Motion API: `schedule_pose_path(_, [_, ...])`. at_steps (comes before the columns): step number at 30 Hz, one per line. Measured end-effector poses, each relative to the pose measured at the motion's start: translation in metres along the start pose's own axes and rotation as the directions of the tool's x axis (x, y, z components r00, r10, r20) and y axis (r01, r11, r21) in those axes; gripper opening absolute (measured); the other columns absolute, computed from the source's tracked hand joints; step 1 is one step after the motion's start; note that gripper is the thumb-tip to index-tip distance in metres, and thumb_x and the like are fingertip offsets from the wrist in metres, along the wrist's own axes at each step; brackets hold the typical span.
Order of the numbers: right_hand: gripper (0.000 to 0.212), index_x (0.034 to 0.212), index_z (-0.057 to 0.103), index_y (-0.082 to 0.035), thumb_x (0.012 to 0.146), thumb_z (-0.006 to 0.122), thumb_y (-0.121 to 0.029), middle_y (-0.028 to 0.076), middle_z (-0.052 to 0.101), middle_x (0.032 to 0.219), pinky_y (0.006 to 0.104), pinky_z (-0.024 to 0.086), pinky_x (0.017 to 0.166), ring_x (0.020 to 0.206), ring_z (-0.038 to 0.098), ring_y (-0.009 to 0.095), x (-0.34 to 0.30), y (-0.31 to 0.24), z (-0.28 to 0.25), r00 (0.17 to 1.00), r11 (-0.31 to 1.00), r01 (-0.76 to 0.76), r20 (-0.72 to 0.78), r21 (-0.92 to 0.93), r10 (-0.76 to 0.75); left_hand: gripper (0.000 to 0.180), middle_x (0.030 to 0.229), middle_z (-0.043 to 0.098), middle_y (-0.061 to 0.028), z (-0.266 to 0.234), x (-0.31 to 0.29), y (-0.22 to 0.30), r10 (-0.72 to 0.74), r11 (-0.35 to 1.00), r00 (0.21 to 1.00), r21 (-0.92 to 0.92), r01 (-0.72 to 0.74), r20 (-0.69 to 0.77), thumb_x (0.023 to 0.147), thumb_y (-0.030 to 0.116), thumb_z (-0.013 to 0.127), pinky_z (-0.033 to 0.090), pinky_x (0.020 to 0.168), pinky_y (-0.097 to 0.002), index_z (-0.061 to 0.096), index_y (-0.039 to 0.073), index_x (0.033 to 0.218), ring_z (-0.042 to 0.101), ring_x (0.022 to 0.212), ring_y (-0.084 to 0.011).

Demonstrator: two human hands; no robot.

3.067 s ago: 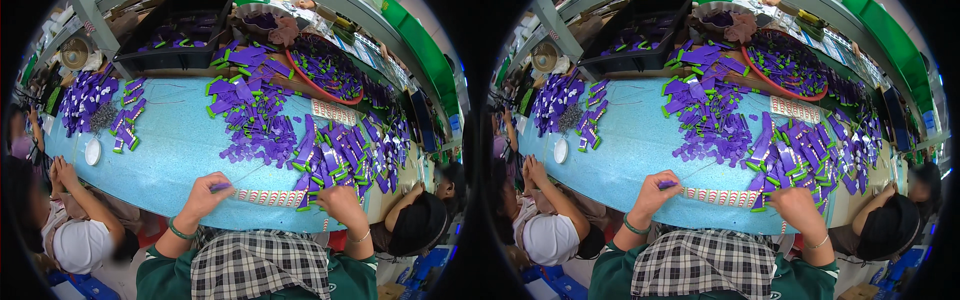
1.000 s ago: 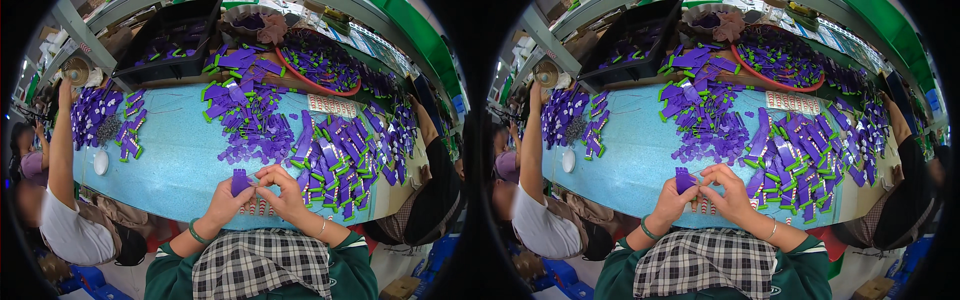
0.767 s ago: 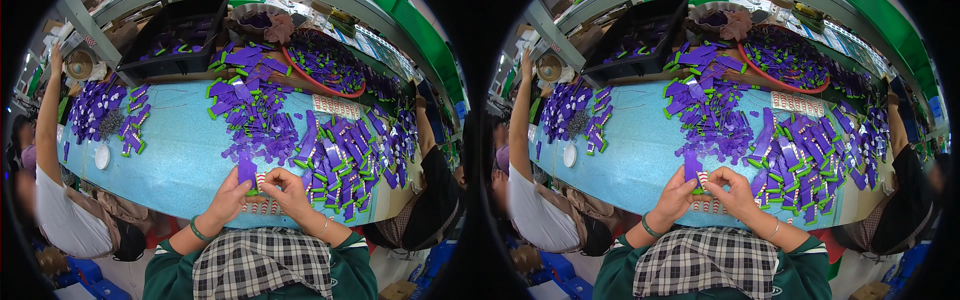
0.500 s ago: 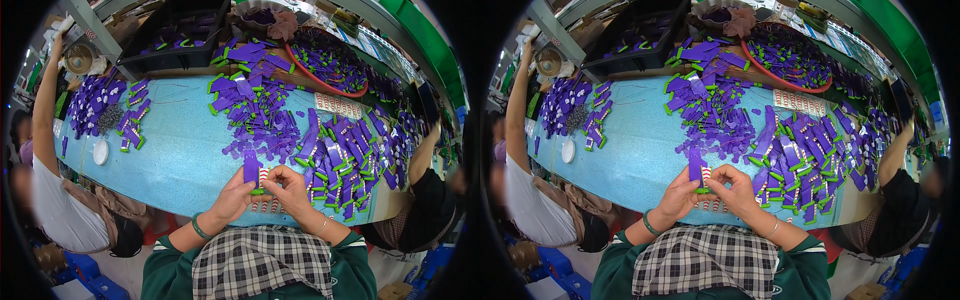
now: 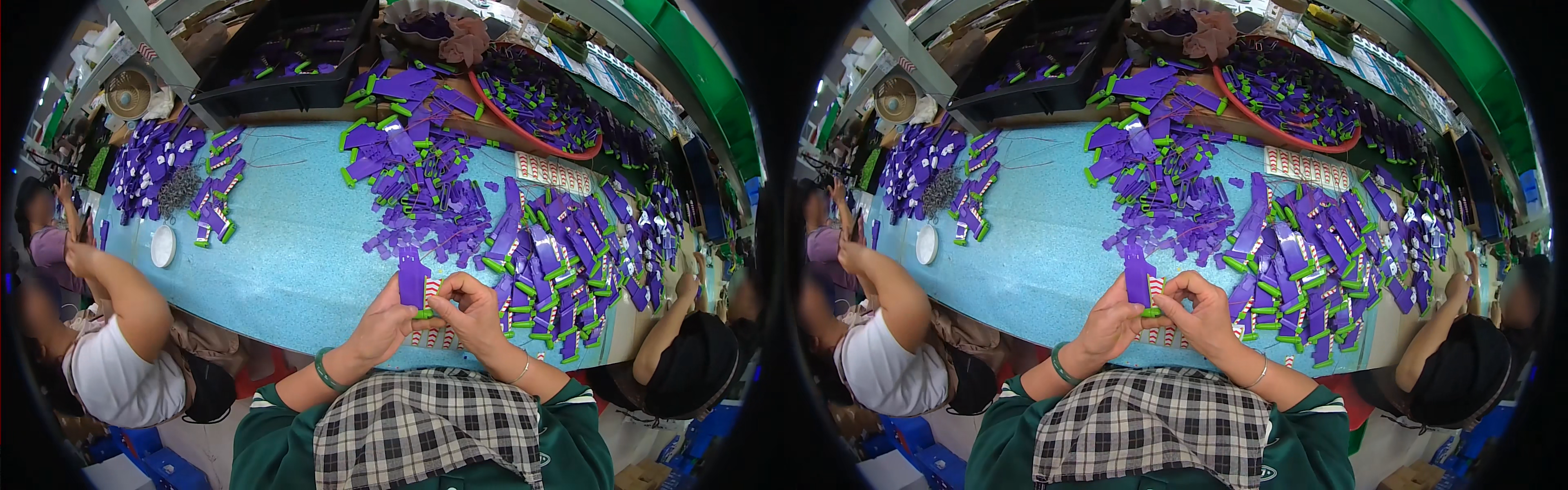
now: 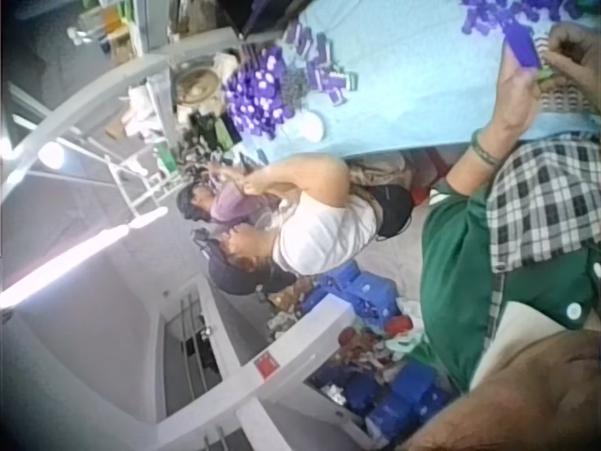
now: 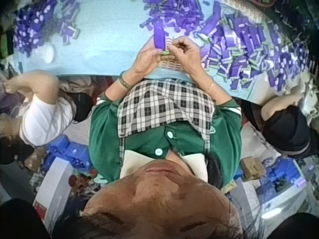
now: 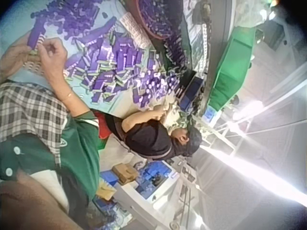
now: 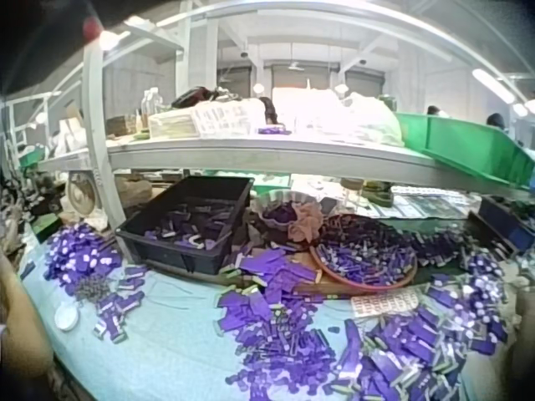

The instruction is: The person assembles small purple and green plastic components by hand at a workbench. They repeatedly pick up a purple piece, insert a green piece, and place the finished unit on the table.

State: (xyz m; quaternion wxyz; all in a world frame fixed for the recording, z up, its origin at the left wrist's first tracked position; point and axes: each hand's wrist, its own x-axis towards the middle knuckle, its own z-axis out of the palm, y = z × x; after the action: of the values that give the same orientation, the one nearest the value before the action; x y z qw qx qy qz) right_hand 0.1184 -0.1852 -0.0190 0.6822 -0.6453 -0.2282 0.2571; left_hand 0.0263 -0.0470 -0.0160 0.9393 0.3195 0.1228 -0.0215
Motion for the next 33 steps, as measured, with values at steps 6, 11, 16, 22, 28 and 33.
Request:
schedule_pose_path(6, [0.01,0.081,0.061,-0.002,0.08,0.071,-0.003,0.002,0.062,0.08,0.0238,0.045,0.067,0.072,0.056,0.008,-0.002,0.001,-0.001,1.0,1.0,-0.008,-0.002,-0.025,0.007,0.041,0.118,0.052,-0.0078,0.008,0.0,0.002,0.044,0.94,0.998,0.339,-0.028,-0.042,0.089,-0.005,0.046,0.053,0.092,-0.0376,0.038,0.005,0.128,0.056,0.109,-0.0182])
schedule_pose_path(11, [0.013,0.072,0.061,-0.004,0.077,0.073,-0.005,0.004,0.062,0.072,0.0278,0.042,0.061,0.066,0.054,0.014,0.0,0.002,-0.006,0.974,0.944,0.216,-0.011,-0.25,-0.226,0.029,0.115,0.053,-0.0059,0.007,-0.002,-0.001,0.032,0.929,0.999,0.368,-0.025,-0.013,0.094,0.003,0.051,0.056,0.087,-0.0352,0.043,0.004,0.121,0.057,0.105,-0.0156])
schedule_pose_path(16, [0.016,0.068,0.059,-0.005,0.075,0.073,-0.007,0.005,0.059,0.066,0.0309,0.041,0.06,0.063,0.054,0.02,0.001,-0.011,-0.003,0.903,0.808,0.391,0.012,-0.441,-0.43,0.027,0.113,0.053,-0.0056,0.002,-0.003,-0.004,0.059,0.878,0.998,0.473,-0.068,0.032,0.095,0.004,0.051,0.055,0.087,-0.0348,0.044,0.004,0.121,0.056,0.105,-0.0153])
schedule_pose_path(22, [0.027,0.088,0.06,-0.004,0.072,0.076,-0.017,0.01,0.062,0.088,0.0334,0.045,0.068,0.081,0.059,0.024,0.007,-0.015,-0.005,0.954,0.85,0.297,0.1,-0.435,-0.282,0.022,0.098,0.055,-0.007,-0.003,-0.004,-0.008,0.105,0.897,0.988,0.419,-0.142,0.11,0.1,0.02,0.043,0.053,0.071,-0.0364,0.048,0.003,0.115,0.059,0.09,-0.018])
schedule_pose_path(28, [0.031,0.1,0.063,0.0,0.079,0.071,-0.02,0.013,0.063,0.105,0.033,0.048,0.083,0.096,0.061,0.022,0.013,-0.017,-0.005,0.933,0.942,0.204,0.344,-0.265,-0.106,0.039,0.065,0.049,-0.0068,0.008,0.001,-0.008,-0.352,0.936,0.933,0.061,0.348,0.073,0.097,0.039,0.038,0.036,0.047,-0.028,0.051,0.003,0.088,0.048,0.054,-0.017])
schedule_pose_path(33, [0.024,0.094,0.067,0.003,0.088,0.061,-0.019,0.013,0.066,0.097,0.0306,0.048,0.083,0.093,0.061,0.02,0.008,-0.018,-0.007,0.944,0.992,-0.113,0.318,0.053,0.091,0.047,0.055,0.045,-0.0032,-0.006,0.009,-0.018,-0.428,0.852,0.804,-0.114,0.511,0.412,0.098,0.045,0.037,0.027,0.039,-0.0228,0.054,0.001,0.09,0.04,0.043,-0.0115])
